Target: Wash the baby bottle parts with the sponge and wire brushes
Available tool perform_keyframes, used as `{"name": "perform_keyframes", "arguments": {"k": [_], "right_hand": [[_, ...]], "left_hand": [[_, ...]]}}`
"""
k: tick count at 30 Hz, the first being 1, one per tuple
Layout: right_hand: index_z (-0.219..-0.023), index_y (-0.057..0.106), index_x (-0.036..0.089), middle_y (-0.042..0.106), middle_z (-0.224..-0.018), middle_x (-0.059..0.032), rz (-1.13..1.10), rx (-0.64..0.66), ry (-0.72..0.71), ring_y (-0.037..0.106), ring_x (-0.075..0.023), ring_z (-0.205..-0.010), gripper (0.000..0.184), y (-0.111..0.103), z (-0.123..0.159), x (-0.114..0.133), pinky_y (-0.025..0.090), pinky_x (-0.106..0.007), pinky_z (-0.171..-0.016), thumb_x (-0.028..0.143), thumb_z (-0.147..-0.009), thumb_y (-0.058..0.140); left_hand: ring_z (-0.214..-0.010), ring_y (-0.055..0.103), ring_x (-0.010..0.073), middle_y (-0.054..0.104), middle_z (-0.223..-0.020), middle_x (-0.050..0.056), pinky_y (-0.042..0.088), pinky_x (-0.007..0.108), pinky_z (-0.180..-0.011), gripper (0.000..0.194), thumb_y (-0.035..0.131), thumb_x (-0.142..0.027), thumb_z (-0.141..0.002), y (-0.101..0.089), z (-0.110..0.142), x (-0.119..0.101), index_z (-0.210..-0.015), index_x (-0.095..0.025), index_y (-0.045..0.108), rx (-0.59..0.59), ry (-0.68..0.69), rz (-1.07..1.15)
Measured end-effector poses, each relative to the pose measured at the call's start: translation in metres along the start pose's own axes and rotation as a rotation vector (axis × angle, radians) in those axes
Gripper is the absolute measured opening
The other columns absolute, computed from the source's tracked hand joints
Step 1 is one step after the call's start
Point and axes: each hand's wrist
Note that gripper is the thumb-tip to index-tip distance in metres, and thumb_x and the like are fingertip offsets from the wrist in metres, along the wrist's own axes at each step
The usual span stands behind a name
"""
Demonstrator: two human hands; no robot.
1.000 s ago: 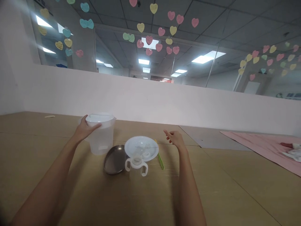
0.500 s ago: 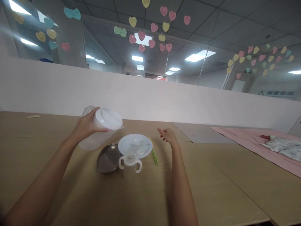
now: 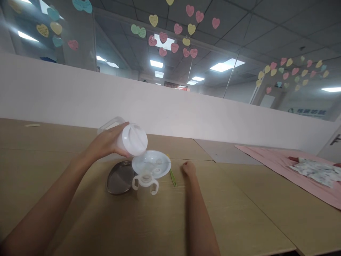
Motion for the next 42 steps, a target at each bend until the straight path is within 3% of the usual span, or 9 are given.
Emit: {"name": "perform_keyframes", "arguments": {"k": [3,6,17,42], "right_hand": [[-0.094,0.063,0.014,0.064,-0.093,-0.0145,0.044,-0.061,0.076,0.061,-0.0228,-0.087,0.028,0.016,0.005,-0.004,0.046,-0.028,-0.065,0.018,-0.077,0.041],[-0.095,0.064,0.017,0.064,-0.095,-0.0128,0.061,-0.079,0.099,0.06,-0.0238,-0.091,0.03,0.022,0.006,-0.003,0.046,-0.03,-0.068,0.021,-0.079,0.039],[-0.096,0.066,0.018,0.065,-0.092,-0.0115,0.093,-0.105,0.141,0.06,-0.0239,-0.091,0.03,0.027,-0.001,-0.005,0.045,-0.03,-0.071,0.024,-0.079,0.041],[-0.094,0.066,0.02,0.066,-0.091,-0.0105,0.068,-0.109,0.133,0.061,-0.0239,-0.088,0.029,0.028,-0.002,-0.008,0.045,-0.031,-0.07,0.024,-0.078,0.043]], "left_hand": [[-0.114,0.044,0.0316,0.04,-0.134,0.007,0.036,0.035,-0.09,0.108,0.072,-0.058,-0.042,0.001,0.0,-0.001,-0.134,-0.026,0.025,0.02,0.01,-0.008],[-0.114,0.045,0.0317,0.042,-0.133,0.008,0.037,0.034,-0.089,0.109,0.072,-0.059,-0.041,0.002,0.0,-0.003,-0.134,-0.025,0.026,0.024,0.016,-0.027],[-0.115,0.044,0.0314,0.042,-0.133,0.009,0.038,0.035,-0.088,0.106,0.07,-0.059,-0.045,-0.004,0.003,-0.004,-0.134,-0.025,0.025,0.025,0.028,-0.039],[-0.111,0.046,0.032,0.046,-0.125,0.013,0.039,0.035,-0.083,0.104,0.073,-0.056,-0.045,0.002,0.0,0.003,-0.132,-0.022,0.028,0.006,0.152,-0.07]]}}
Point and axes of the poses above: each hand's wrist, its own z-axis away from the middle knuckle, its own y-axis out of the palm, x = y × z
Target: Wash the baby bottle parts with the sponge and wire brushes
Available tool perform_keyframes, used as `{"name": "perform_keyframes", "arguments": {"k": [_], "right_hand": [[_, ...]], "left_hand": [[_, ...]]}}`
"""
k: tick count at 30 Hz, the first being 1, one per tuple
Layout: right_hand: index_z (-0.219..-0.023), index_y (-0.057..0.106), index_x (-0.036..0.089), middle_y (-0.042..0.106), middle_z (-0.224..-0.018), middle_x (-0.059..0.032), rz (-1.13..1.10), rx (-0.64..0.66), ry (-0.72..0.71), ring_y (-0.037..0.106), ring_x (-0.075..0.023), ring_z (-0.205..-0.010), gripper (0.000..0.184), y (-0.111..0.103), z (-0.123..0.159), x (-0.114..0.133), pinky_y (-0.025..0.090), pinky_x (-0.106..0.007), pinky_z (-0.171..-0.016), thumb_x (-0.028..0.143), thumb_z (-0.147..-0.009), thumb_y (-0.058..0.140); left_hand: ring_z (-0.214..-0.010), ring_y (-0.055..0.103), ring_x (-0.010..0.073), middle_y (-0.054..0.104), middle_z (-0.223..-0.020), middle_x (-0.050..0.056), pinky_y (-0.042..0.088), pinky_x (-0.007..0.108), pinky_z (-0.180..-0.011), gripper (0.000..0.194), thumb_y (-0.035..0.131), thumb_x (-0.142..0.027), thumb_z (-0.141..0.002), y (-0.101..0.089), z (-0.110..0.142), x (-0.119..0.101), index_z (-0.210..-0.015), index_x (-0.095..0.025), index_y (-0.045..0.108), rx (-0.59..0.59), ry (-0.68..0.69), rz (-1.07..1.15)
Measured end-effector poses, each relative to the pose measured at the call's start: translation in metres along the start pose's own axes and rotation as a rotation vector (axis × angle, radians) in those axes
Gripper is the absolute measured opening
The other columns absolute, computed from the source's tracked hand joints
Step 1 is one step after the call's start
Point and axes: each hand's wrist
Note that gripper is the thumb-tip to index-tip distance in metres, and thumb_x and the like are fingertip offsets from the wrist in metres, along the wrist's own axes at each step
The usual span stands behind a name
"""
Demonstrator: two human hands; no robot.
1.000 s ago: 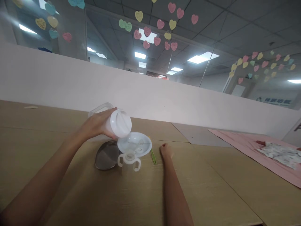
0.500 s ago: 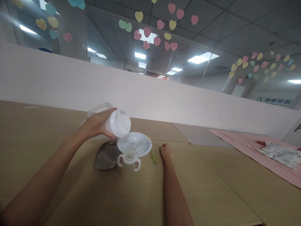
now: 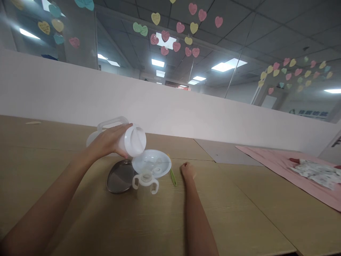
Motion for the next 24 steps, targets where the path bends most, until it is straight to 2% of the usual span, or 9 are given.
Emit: {"name": "perform_keyframes", "arguments": {"k": [6,10,14,18,24], "right_hand": [[-0.095,0.066,0.021,0.066,-0.093,-0.0103,-0.001,-0.006,0.001,0.061,-0.0243,-0.087,0.029,0.001,0.0,0.0,0.045,-0.031,-0.07,0.023,-0.078,0.042],[-0.094,0.066,0.02,0.066,-0.092,-0.0106,-0.002,-0.004,-0.002,0.061,-0.023,-0.087,0.029,0.001,0.0,0.001,0.045,-0.03,-0.07,0.023,-0.078,0.042],[-0.093,0.066,0.02,0.066,-0.091,-0.0098,-0.009,-0.004,-0.004,0.061,-0.022,-0.087,0.028,0.001,-0.001,0.0,0.045,-0.029,-0.07,0.023,-0.078,0.043],[-0.091,0.066,0.021,0.066,-0.091,-0.009,-0.012,-0.009,0.003,0.061,-0.0224,-0.088,0.027,0.002,-0.001,0.001,0.046,-0.03,-0.07,0.023,-0.077,0.043],[-0.092,0.066,0.019,0.066,-0.089,-0.0101,-0.023,-0.011,0.003,0.061,-0.0216,-0.086,0.028,0.003,-0.001,0.001,0.045,-0.028,-0.069,0.024,-0.078,0.043]], "left_hand": [[-0.114,0.044,0.0324,0.044,-0.13,0.01,0.039,0.036,-0.085,0.105,0.071,-0.059,-0.045,-0.004,0.001,-0.002,-0.133,-0.023,0.027,0.004,-0.065,0.031],[-0.117,0.04,0.0321,0.041,-0.134,0.007,0.036,0.036,-0.091,0.105,0.069,-0.059,-0.046,-0.018,0.003,-0.008,-0.135,-0.024,0.026,0.008,-0.171,0.104],[-0.118,0.04,0.0329,0.04,-0.134,0.005,0.036,0.037,-0.091,0.103,0.069,-0.054,-0.048,-0.036,0.005,-0.017,-0.136,-0.026,0.025,0.066,-0.233,0.179],[-0.116,0.041,0.0334,0.043,-0.132,0.003,0.037,0.039,-0.09,0.099,0.069,-0.05,-0.048,-0.044,0.006,-0.028,-0.135,-0.03,0.026,0.155,-0.155,0.211],[-0.116,0.042,0.0316,0.047,-0.129,0.003,0.038,0.038,-0.087,0.095,0.071,-0.048,-0.046,-0.038,0.003,-0.04,-0.13,-0.032,0.032,0.231,0.018,0.184]]}}
Point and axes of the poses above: each hand's wrist, its own z-axis away from the middle knuckle, its own y-axis out of the palm, x = y × z
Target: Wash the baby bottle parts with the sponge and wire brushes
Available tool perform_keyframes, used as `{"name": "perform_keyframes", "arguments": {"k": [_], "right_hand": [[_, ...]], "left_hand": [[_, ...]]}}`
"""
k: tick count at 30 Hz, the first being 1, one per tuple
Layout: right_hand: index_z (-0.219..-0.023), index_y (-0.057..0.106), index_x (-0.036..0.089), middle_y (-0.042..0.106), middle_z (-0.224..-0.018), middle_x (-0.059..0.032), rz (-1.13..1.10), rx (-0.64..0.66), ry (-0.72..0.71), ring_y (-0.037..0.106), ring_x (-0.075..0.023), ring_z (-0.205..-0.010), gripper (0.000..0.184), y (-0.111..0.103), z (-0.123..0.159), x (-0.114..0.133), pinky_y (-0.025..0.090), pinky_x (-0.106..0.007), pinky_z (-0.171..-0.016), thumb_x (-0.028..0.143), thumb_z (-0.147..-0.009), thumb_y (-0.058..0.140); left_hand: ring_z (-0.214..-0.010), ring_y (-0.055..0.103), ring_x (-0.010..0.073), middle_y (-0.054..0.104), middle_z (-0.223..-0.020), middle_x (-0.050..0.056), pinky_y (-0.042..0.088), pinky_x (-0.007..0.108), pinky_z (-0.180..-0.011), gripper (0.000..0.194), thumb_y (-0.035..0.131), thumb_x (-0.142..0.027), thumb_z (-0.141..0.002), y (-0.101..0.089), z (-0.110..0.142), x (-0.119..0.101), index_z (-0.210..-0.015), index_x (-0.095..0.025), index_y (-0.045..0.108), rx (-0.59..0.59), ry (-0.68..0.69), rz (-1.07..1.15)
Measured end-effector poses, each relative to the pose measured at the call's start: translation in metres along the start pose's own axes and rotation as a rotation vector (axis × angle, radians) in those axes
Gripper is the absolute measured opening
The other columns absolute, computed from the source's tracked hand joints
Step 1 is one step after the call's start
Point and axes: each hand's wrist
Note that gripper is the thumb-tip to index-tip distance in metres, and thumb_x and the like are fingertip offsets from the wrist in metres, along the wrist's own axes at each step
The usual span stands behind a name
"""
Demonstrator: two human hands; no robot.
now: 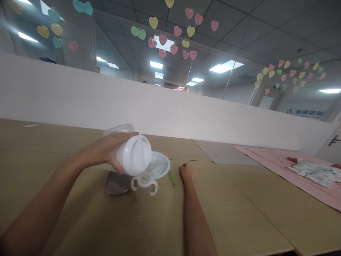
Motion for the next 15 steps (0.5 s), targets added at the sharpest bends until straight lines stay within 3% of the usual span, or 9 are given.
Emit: {"name": "perform_keyframes", "arguments": {"k": [15], "right_hand": [[-0.092,0.067,0.019,0.067,-0.088,-0.0103,-0.002,0.004,-0.02,0.061,-0.0214,-0.087,0.028,0.0003,-0.0006,-0.0012,0.044,-0.026,-0.068,0.024,-0.078,0.043]], "left_hand": [[-0.118,0.04,0.0317,0.043,-0.132,0.005,0.036,0.038,-0.088,0.096,0.071,-0.049,-0.047,0.003,-0.0014,0.0037,-0.131,-0.031,0.03,0.006,0.016,-0.021]]}}
Point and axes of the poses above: each hand's wrist, its own z-axis away from the middle knuckle, its own y-axis out of the palm, x = y × z
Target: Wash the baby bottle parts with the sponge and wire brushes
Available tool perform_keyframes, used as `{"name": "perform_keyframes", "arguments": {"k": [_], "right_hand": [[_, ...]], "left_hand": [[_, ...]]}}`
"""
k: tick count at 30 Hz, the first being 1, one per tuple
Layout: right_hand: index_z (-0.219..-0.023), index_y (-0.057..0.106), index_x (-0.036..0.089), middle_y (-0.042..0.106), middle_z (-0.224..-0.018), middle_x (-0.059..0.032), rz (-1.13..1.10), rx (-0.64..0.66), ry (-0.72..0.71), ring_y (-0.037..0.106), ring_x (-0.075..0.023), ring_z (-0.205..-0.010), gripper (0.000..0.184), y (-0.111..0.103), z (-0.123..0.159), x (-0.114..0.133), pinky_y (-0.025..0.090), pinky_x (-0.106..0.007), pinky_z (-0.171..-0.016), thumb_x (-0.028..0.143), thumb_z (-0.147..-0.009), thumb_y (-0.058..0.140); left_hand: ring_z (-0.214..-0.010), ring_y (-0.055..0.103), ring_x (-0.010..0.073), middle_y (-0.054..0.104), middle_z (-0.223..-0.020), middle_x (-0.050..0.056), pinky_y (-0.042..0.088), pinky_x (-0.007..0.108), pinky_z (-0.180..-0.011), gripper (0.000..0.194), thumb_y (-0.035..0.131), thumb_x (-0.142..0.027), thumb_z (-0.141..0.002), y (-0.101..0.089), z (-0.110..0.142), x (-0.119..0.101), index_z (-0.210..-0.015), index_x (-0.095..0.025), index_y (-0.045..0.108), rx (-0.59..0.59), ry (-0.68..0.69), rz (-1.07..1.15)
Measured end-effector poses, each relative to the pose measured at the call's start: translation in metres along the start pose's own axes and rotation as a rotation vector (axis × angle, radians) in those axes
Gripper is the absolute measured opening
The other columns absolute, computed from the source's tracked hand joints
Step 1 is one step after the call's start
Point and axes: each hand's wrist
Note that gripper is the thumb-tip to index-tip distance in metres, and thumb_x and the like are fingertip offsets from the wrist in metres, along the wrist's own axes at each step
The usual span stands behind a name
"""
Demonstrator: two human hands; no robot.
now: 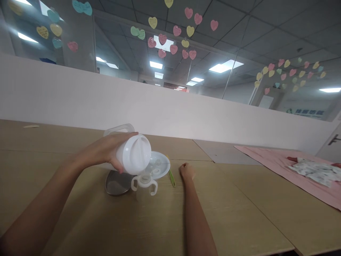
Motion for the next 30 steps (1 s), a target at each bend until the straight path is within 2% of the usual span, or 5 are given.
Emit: {"name": "perform_keyframes", "arguments": {"k": [7,10,17,25,30], "right_hand": [[-0.092,0.067,0.018,0.067,-0.089,-0.0102,0.005,0.002,-0.004,0.062,-0.0205,-0.086,0.028,-0.001,0.001,0.0,0.044,-0.024,-0.068,0.023,-0.078,0.043],[-0.092,0.067,0.018,0.066,-0.09,-0.0103,0.01,0.002,0.0,0.062,-0.0206,-0.087,0.028,-0.001,0.001,0.001,0.044,-0.025,-0.069,0.023,-0.078,0.043],[-0.095,0.066,0.019,0.066,-0.093,-0.0113,0.02,0.011,0.022,0.061,-0.024,-0.089,0.029,-0.001,0.0,0.0,0.045,-0.031,-0.07,0.025,-0.079,0.042],[-0.095,0.066,0.02,0.066,-0.092,-0.01,0.026,0.014,0.022,0.061,-0.0225,-0.088,0.029,0.0,0.0,0.0,0.045,-0.029,-0.069,0.025,-0.079,0.042],[-0.094,0.066,0.02,0.066,-0.092,-0.01,0.039,0.005,0.013,0.061,-0.0222,-0.089,0.029,0.001,-0.001,-0.001,0.046,-0.029,-0.07,0.023,-0.079,0.042]], "left_hand": [[-0.12,0.037,0.0337,0.041,-0.134,0.005,0.036,0.04,-0.091,0.099,0.07,-0.048,-0.048,-0.007,0.004,0.0,-0.135,-0.03,0.026,-0.071,-0.078,0.046],[-0.12,0.036,0.035,0.038,-0.136,0.007,0.035,0.041,-0.092,0.103,0.07,-0.05,-0.049,-0.01,0.006,0.008,-0.137,-0.029,0.02,-0.24,-0.236,0.066],[-0.114,0.043,0.0326,0.044,-0.128,0.008,0.037,0.042,-0.093,0.089,0.065,-0.06,-0.054,-0.009,0.015,0.046,-0.128,-0.023,0.033,-0.598,-0.629,0.031],[-0.117,0.038,0.0323,0.039,-0.128,0.015,0.037,0.043,-0.092,0.099,0.063,-0.066,-0.053,0.005,0.032,0.089,-0.129,-0.015,0.024,-0.677,-0.865,0.187],[-0.12,0.031,0.0333,0.027,-0.131,0.018,0.033,0.044,-0.096,0.105,0.06,-0.069,-0.053,0.006,0.037,0.093,-0.13,-0.014,0.014,-0.692,-0.97,0.318]]}}
Point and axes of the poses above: each hand's wrist, its own z-axis away from the middle knuckle, its own y-axis out of the palm, x = y × z
